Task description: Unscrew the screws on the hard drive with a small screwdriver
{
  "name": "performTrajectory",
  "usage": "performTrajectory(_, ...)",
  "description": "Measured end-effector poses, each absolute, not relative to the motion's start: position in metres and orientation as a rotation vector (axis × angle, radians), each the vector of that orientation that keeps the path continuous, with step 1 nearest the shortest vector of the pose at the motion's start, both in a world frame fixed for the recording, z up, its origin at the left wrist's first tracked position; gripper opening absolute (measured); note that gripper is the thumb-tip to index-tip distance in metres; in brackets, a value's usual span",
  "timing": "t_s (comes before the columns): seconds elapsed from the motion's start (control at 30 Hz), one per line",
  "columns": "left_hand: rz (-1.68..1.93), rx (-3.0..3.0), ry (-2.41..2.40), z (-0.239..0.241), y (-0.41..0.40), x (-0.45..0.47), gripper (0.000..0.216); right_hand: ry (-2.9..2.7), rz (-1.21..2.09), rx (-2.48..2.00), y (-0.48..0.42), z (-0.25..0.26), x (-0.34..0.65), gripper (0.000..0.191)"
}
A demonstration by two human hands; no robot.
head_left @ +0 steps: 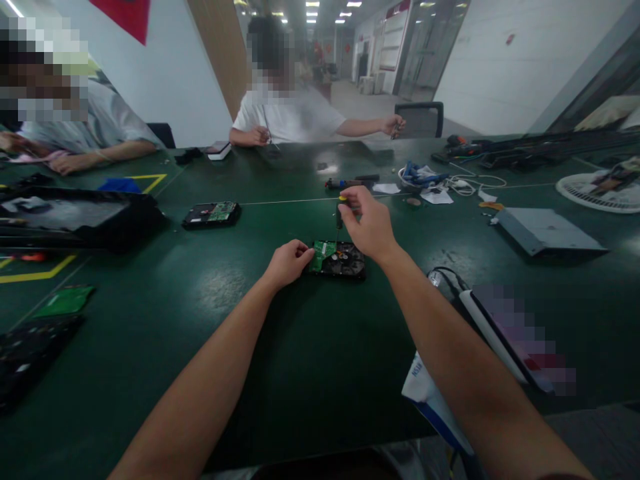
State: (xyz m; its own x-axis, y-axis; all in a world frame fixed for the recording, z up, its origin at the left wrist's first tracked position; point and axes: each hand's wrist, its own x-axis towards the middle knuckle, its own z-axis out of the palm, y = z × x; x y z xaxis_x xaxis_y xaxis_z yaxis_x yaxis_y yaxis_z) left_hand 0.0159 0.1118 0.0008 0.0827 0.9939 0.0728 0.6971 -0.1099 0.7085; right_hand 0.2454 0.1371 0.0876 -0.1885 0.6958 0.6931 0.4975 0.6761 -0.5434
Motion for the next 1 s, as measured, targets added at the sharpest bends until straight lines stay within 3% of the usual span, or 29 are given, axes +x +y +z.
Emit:
performTrajectory(0.4,0.769,1.856,1.670,0.0022,0.1107,0.0163,0.031,-1.917,-0.053,-0.843,0.1377,0.0878,0.2455,0.021)
performTrajectory(1.0,0.779,1.867,1.652,0.0037,0.1104,0.0165,0.030,-1.954,-0.068,-0.950,0.1303,0.0885,0.2450,0.031)
